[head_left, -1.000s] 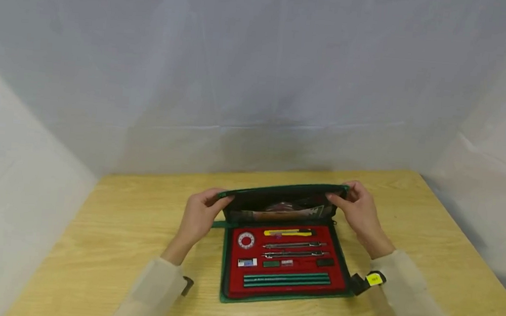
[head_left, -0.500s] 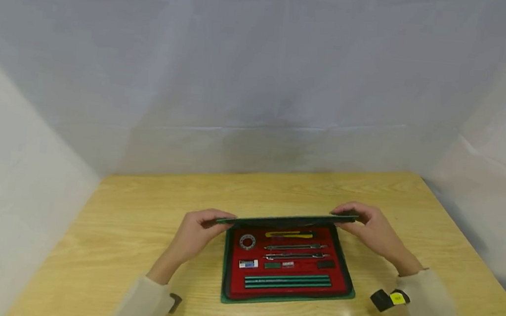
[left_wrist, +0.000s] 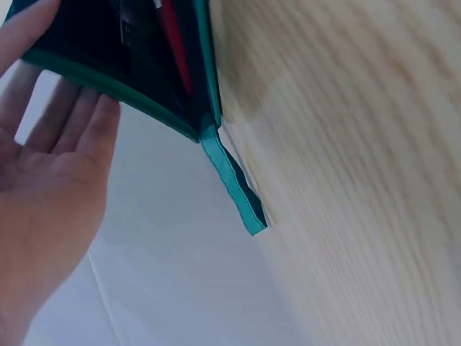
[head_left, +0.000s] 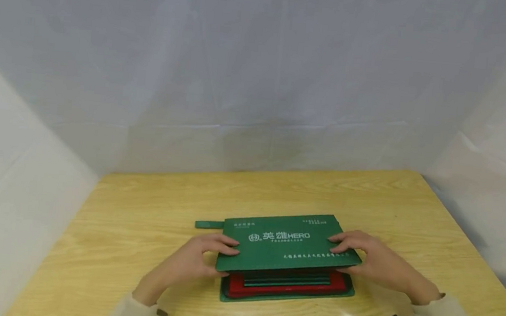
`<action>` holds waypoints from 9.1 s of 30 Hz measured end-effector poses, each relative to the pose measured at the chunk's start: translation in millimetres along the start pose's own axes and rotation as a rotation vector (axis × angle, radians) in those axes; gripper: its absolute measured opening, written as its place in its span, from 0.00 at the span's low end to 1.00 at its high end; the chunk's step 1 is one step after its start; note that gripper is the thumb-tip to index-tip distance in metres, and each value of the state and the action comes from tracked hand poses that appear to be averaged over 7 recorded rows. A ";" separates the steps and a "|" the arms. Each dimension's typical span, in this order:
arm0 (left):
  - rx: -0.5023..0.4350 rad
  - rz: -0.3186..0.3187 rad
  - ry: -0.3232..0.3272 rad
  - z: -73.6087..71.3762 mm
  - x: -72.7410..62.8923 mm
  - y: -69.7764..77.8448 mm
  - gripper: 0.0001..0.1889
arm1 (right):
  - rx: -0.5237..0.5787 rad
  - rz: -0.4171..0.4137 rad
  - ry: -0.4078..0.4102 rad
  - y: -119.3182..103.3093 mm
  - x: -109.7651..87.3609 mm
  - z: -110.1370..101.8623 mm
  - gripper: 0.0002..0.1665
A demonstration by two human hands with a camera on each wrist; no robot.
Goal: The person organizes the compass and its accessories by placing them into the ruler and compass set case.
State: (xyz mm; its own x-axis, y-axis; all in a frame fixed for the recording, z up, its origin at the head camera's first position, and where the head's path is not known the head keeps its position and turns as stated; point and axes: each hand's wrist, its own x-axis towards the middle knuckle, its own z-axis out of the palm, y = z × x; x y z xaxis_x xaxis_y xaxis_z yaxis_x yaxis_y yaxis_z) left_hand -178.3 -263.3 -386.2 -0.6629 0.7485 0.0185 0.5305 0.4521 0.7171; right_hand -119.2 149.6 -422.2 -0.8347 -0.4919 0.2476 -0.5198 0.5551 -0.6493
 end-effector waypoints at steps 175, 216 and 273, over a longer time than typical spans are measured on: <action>0.744 -0.453 -0.207 51.2 135.0 13.2 0.46 | -0.005 0.373 0.067 105.4 85.5 4.2 0.21; 0.766 -0.389 -0.181 54.4 139.0 20.2 0.47 | -0.316 0.412 0.081 90.6 40.3 -14.4 0.09; 0.750 -0.408 -0.180 55.1 141.5 19.2 0.47 | -0.123 0.329 -0.068 -17.6 42.4 60.1 0.03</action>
State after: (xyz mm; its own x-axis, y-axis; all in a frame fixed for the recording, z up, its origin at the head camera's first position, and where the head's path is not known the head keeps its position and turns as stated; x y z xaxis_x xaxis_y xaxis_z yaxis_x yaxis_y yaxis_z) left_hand -232.8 -122.0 -408.2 -0.8168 0.4954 -0.2955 0.5201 0.8541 -0.0056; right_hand -134.4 78.7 -443.5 -0.9490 -0.3151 -0.0114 -0.2471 0.7656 -0.5939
